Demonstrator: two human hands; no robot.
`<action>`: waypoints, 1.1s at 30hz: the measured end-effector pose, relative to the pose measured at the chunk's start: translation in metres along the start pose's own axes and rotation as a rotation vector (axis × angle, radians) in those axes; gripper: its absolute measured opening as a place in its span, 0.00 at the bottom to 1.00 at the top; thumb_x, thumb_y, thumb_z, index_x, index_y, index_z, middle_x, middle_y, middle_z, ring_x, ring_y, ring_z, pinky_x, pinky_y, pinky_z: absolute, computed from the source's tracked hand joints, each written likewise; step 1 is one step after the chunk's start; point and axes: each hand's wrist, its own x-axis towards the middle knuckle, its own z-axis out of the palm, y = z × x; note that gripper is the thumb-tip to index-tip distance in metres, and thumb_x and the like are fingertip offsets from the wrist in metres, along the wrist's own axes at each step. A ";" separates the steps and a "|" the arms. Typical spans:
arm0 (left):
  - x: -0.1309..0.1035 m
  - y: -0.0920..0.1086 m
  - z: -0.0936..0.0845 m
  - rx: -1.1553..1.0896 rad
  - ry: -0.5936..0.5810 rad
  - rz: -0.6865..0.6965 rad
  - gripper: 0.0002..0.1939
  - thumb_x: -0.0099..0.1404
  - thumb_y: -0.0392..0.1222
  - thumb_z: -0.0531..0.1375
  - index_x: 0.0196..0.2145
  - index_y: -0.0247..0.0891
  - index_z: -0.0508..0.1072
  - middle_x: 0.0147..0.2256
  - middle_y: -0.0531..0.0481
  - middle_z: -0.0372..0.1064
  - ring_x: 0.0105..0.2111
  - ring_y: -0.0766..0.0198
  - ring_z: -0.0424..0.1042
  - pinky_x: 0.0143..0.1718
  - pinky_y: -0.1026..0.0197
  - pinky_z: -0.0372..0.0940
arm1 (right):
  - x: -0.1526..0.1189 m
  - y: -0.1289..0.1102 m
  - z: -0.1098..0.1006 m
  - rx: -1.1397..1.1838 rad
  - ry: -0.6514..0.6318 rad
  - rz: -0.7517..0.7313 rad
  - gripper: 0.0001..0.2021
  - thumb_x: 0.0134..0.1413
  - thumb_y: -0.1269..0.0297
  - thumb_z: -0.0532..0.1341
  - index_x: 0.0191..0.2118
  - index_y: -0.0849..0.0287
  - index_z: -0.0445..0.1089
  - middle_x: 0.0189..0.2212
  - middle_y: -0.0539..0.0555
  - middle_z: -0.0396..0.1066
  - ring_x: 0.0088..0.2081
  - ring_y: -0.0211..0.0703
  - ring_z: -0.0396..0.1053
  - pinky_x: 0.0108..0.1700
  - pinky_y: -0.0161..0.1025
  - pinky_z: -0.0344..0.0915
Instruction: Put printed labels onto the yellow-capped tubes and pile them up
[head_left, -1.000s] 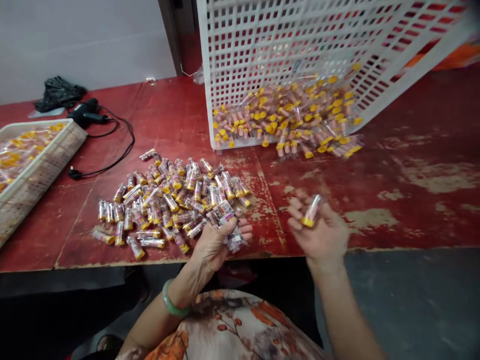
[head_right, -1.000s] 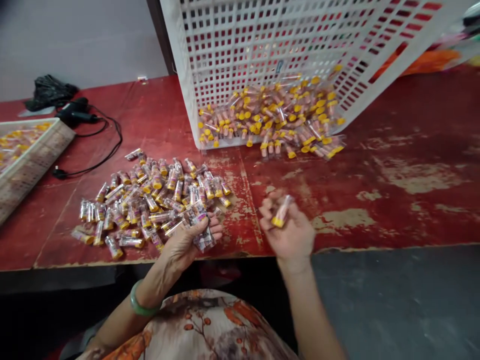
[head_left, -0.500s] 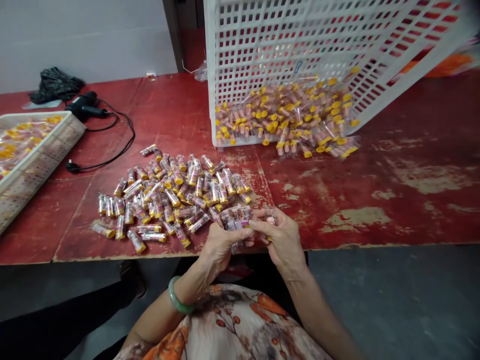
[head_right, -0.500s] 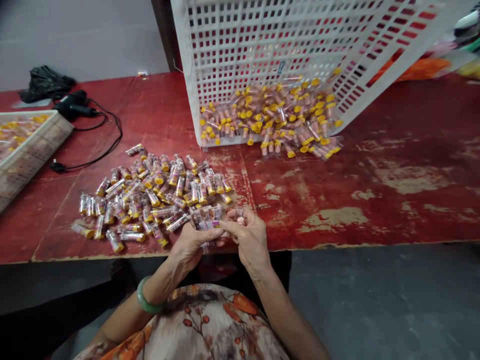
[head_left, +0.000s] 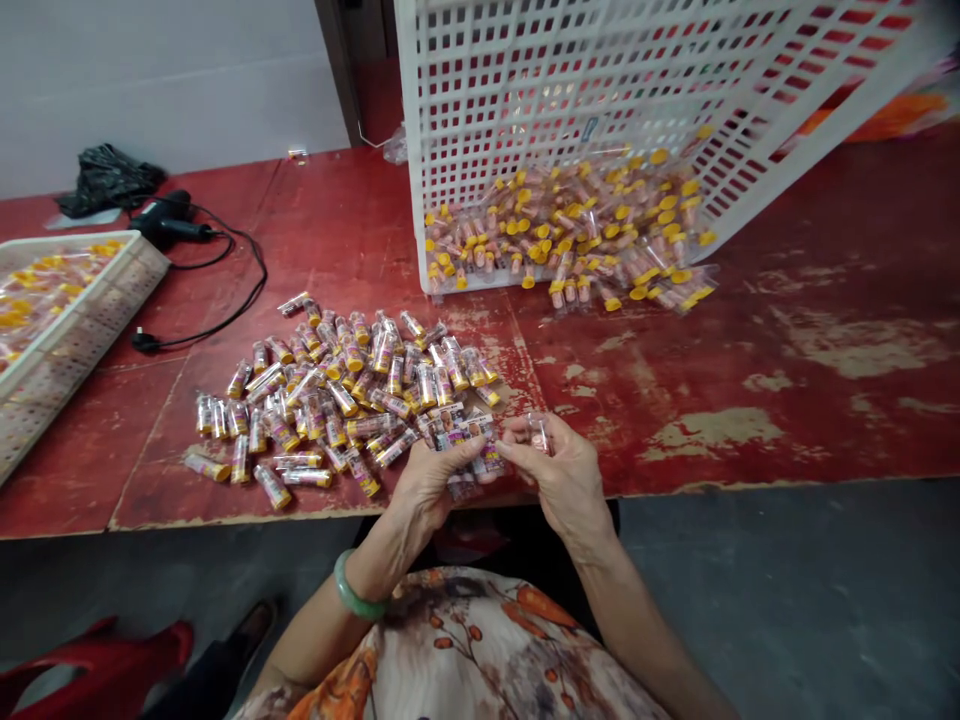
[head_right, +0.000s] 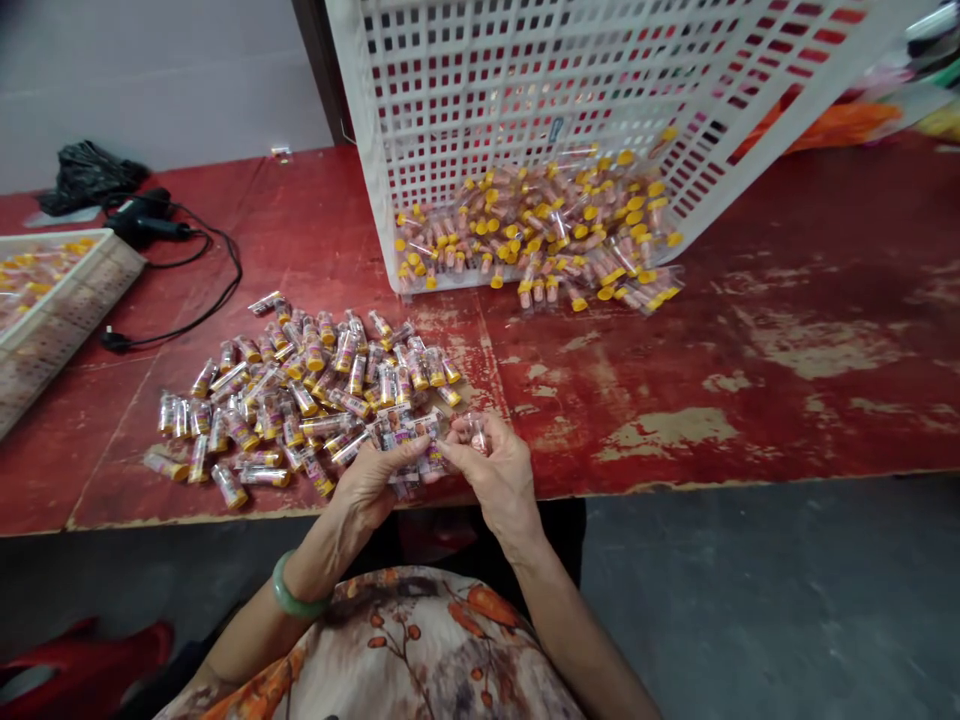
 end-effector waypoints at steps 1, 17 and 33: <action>0.000 0.000 0.001 -0.002 0.035 0.025 0.20 0.42 0.37 0.73 0.35 0.32 0.76 0.34 0.43 0.77 0.28 0.59 0.75 0.32 0.57 0.72 | -0.002 -0.002 -0.006 0.011 -0.050 0.001 0.15 0.42 0.62 0.69 0.38 0.59 0.69 0.29 0.48 0.66 0.23 0.30 0.58 0.21 0.29 0.57; -0.012 -0.001 0.014 -0.099 -0.005 0.060 0.16 0.45 0.40 0.72 0.32 0.31 0.77 0.32 0.46 0.77 0.27 0.62 0.74 0.35 0.59 0.69 | -0.047 0.001 -0.025 -0.753 -0.062 -0.962 0.16 0.50 0.78 0.61 0.45 0.56 0.66 0.37 0.57 0.69 0.39 0.45 0.69 0.40 0.45 0.69; -0.018 -0.011 0.008 -0.045 0.114 0.082 0.19 0.41 0.42 0.73 0.31 0.31 0.75 0.25 0.49 0.74 0.21 0.63 0.71 0.25 0.60 0.69 | -0.047 0.016 -0.010 -0.826 0.012 -0.980 0.16 0.50 0.76 0.62 0.45 0.58 0.65 0.37 0.58 0.70 0.39 0.46 0.70 0.41 0.44 0.72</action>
